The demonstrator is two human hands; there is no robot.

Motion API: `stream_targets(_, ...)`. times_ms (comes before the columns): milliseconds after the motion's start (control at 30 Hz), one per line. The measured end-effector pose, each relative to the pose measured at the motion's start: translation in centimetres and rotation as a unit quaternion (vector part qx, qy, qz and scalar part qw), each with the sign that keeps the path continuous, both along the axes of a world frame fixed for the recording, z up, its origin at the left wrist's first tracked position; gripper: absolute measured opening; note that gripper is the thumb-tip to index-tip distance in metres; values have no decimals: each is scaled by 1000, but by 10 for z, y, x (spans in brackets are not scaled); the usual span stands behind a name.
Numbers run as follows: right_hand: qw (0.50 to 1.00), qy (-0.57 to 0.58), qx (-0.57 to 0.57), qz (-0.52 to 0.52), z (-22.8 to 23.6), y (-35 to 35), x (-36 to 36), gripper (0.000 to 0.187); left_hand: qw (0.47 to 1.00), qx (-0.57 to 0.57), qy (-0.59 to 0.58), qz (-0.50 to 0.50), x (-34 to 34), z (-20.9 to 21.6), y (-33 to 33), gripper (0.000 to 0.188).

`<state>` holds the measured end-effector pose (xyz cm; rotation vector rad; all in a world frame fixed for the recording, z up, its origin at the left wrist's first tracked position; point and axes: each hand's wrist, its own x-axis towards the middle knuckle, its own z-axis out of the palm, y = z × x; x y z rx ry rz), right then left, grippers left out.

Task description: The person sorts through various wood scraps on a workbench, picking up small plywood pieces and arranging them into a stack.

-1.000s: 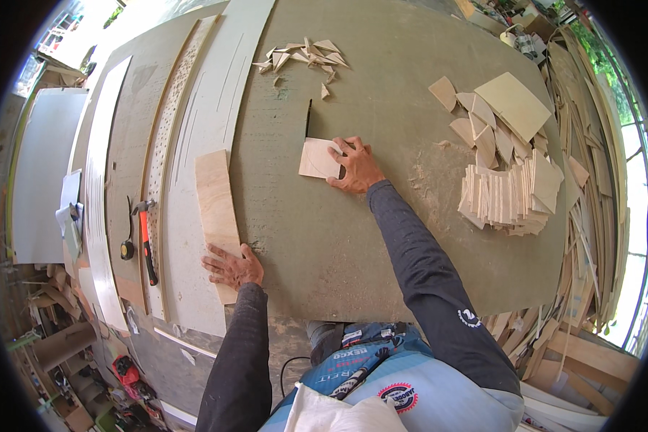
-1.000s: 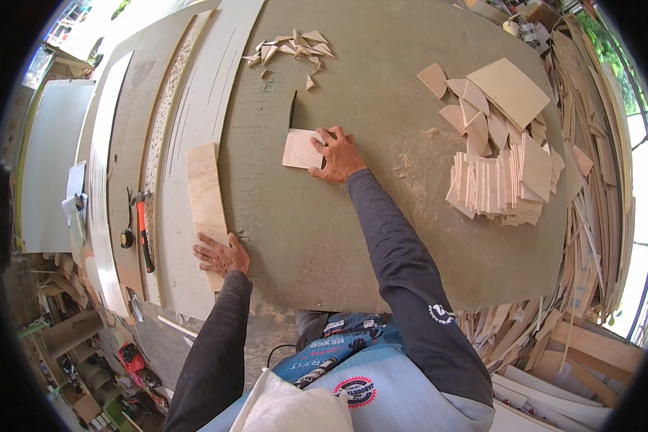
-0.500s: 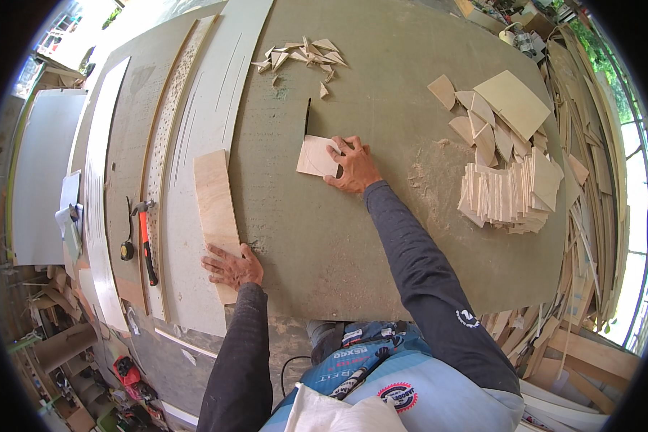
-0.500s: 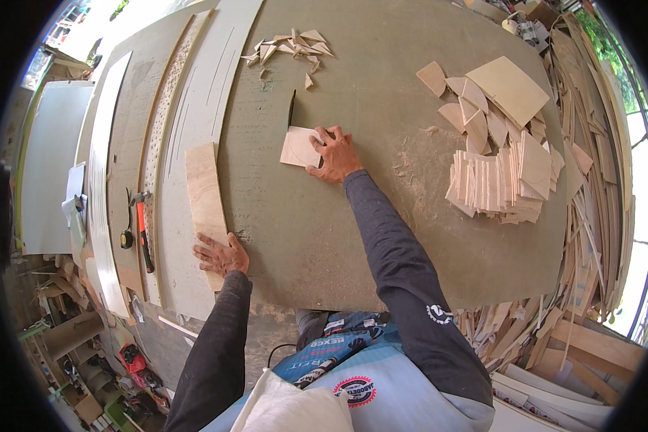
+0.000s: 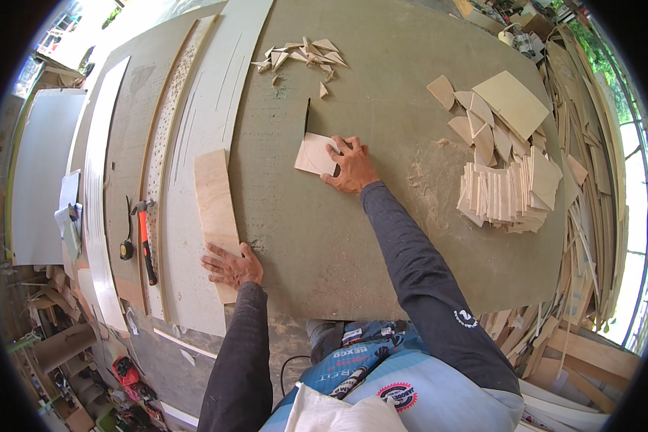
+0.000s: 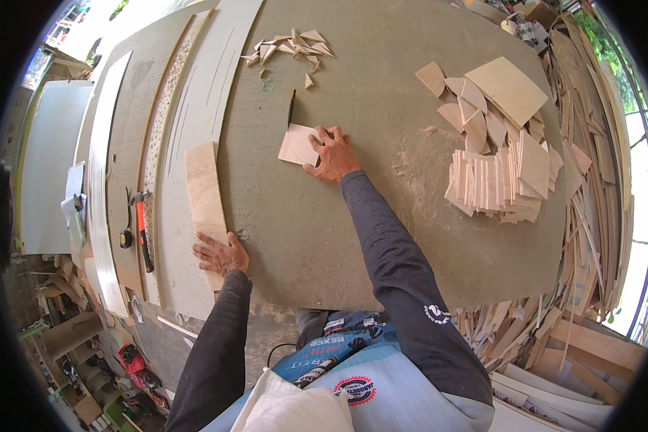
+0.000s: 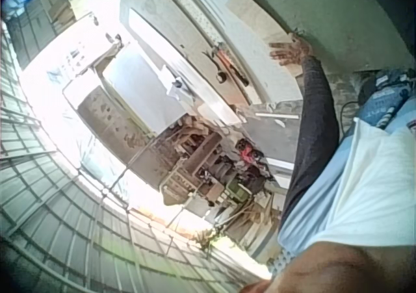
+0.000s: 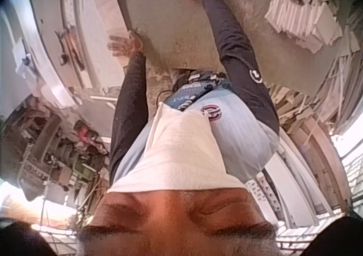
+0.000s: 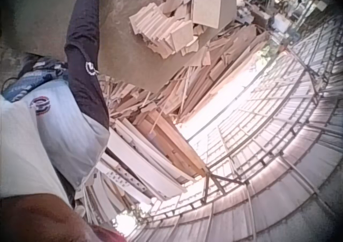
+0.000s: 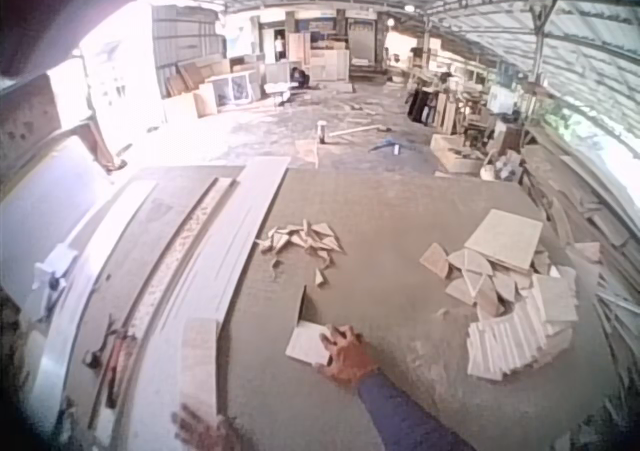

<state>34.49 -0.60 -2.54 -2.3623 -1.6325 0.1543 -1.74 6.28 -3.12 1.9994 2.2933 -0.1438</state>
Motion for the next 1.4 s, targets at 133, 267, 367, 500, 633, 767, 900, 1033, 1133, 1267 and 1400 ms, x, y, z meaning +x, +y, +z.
stream_targets(133, 1000, -1, 8, -4, 0, 1, -2, 78, 1000, -7, 3, -1, -1, 0, 1, 101)
stream_targets(267, 1000, -1, 17, -5, -2, 1, -4, 78, 1000, -5, -3, -3, 0, 2, 0, 100)
stream_targets(367, 1000, 1, 23, -4, -5, 0, -4, 78, 1000, -4, -2, -5, 0, 2, 0, 100)
stream_targets(500, 1000, 7, 26, -4, -9, 1, -3, 77, 1000, -3, -2, -6, 0, 2, 0, 101)
stream_targets(633, 1000, 11, 29, -5, -7, 1, -4, 77, 1000, -8, 3, -2, 0, 3, 1, 100)
stream_targets(767, 999, 20, 26, -9, -4, 2, -4, 77, 1000, -7, 6, -1, 0, 2, 1, 100)
stream_targets(900, 999, 22, 32, -14, -5, 4, -1, 76, 1000, -2, -1, -3, 1, 4, 0, 100)
stream_targets(1033, 1000, 19, 11, -13, -4, 7, 2, 76, 1000, -2, -2, -4, 1, 5, 0, 101)
stream_targets(1133, 1000, 14, 17, -17, -4, 10, 5, 76, 1000, -1, 0, -5, 0, 2, 1, 101)
stream_targets(1267, 1000, 19, 14, -17, 2, 14, 9, 75, 1000, 6, -2, -7, -2, 0, 1, 101)
stream_targets(1400, 999, 23, 33, -18, 3, 17, 14, 73, 1000, 14, 0, -9, -1, 0, 0, 102)
